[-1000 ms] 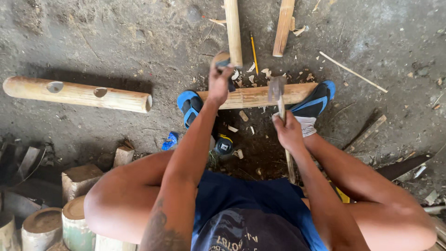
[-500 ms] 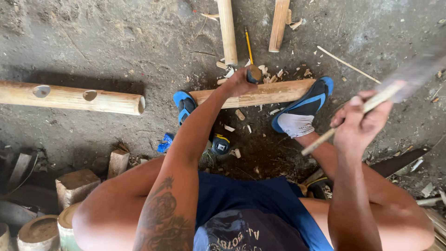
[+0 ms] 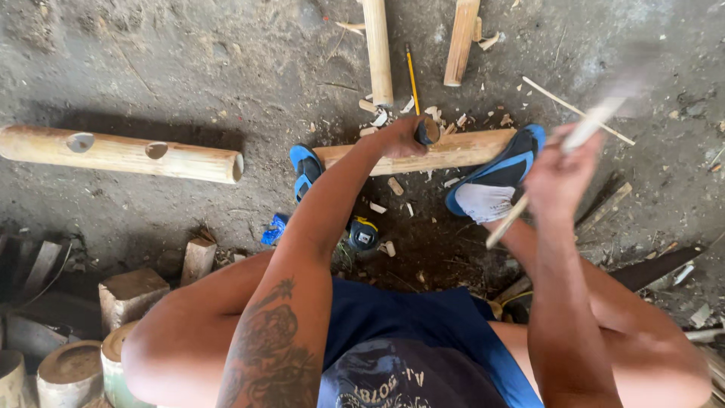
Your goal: The person sits on the floor and uses a chisel and hammer to carve circular holes into a bamboo pole. They repeatedly position the chisel, strike it with the hammer, and clear wood chips to enlarge the holes.
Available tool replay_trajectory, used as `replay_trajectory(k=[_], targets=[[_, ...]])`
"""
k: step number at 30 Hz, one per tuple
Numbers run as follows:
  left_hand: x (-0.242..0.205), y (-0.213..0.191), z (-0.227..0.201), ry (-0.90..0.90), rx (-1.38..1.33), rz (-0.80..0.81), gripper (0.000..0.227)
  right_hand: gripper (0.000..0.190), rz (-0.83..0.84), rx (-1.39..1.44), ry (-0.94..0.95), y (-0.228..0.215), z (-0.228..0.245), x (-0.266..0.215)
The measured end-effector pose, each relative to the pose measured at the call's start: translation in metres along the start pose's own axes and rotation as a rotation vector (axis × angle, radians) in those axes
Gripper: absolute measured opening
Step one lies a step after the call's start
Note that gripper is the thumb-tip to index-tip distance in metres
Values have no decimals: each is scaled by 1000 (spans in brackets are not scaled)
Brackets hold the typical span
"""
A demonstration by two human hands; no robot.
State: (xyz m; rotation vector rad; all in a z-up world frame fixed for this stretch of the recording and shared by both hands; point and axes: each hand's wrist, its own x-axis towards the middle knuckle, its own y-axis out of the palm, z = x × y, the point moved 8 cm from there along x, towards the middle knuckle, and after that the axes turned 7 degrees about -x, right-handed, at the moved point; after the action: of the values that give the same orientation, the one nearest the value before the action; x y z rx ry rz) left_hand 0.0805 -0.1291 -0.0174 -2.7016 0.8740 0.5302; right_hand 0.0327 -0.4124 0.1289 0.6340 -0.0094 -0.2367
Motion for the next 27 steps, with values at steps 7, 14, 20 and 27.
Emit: replay_trajectory(k=[7, 14, 20, 27], targets=[[-8, 3, 11, 69, 123, -104, 59, 27, 429, -1677, 250, 50, -149, -70], [-69, -15, 9, 263, -9, -193, 55, 23, 453, -1606, 206, 47, -130, -81], [-75, -51, 30, 284, -916, -915, 37, 17, 344, -1545, 189, 40, -119, -92], [-94, -81, 18, 305, -943, -771, 52, 15, 321, -1490, 153, 33, -120, -85]])
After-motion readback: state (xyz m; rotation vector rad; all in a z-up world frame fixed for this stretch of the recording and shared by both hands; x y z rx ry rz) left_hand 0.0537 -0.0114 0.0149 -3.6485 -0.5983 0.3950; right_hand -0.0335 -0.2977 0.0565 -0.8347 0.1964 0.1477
